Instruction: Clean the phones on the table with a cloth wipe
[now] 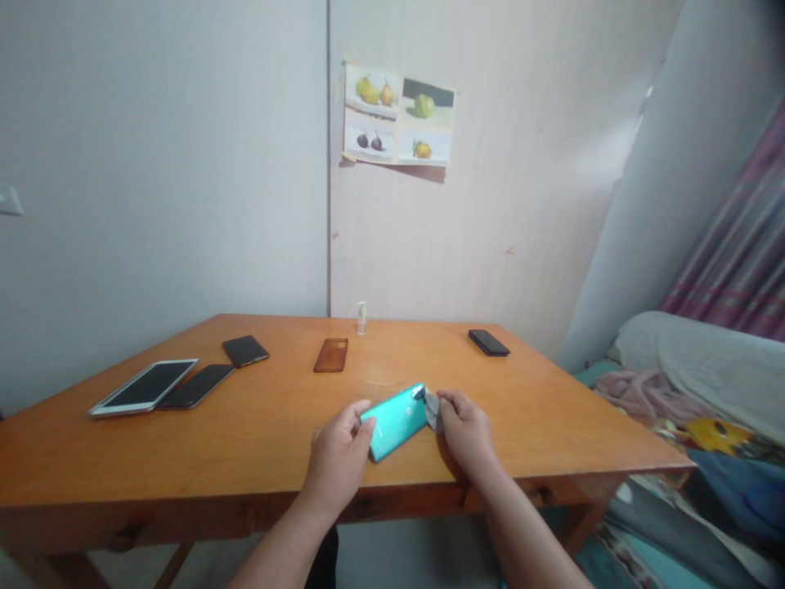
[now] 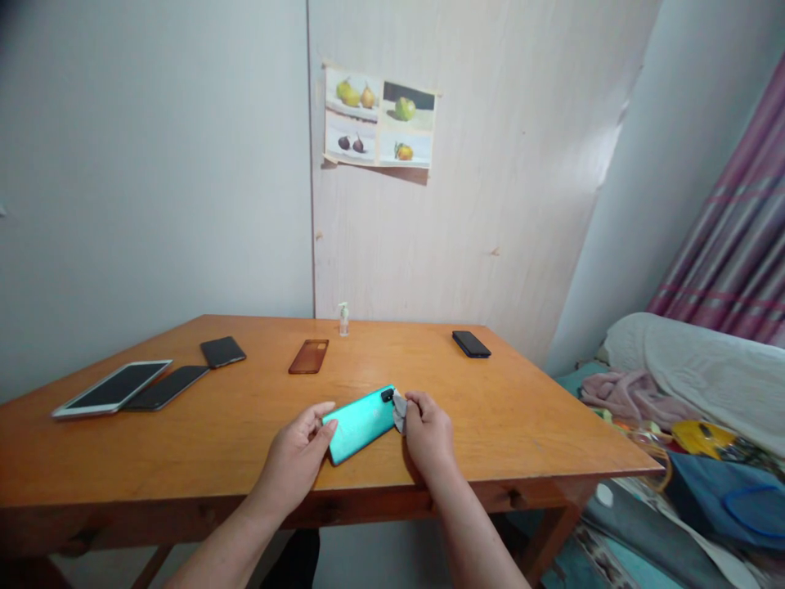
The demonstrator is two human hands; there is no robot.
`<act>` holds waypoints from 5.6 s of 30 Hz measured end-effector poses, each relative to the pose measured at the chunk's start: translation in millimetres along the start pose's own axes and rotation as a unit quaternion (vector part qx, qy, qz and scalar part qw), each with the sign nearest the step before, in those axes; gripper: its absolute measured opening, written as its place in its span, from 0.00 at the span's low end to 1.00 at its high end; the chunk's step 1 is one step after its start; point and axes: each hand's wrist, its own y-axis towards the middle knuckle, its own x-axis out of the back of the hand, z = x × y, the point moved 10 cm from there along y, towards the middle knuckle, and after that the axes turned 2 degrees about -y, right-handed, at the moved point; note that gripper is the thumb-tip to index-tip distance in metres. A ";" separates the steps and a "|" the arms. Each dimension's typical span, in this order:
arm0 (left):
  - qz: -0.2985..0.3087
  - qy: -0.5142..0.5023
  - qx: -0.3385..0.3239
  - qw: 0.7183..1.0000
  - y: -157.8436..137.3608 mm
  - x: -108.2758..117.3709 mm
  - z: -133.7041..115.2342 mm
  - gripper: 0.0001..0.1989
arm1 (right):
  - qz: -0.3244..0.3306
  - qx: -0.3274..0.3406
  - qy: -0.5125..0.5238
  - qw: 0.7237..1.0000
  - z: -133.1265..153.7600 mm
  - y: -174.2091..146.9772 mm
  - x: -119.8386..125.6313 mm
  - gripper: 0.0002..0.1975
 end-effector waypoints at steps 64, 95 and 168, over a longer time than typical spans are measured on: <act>0.088 0.290 0.004 0.953 -10.6 -21.9 -32.3 0.26 | 0.262 0.106 -0.302 0.910 55.6 -33.6 -61.1 0.24; 0.119 0.303 -0.027 0.945 -9.3 -26.6 -41.0 0.15 | 0.249 0.126 -0.277 0.919 59.5 -80.0 -27.1 0.22; 0.067 0.274 0.053 0.958 22.7 -8.2 -13.3 0.16 | 0.049 0.029 -0.052 0.997 -6.4 -16.5 9.5 0.15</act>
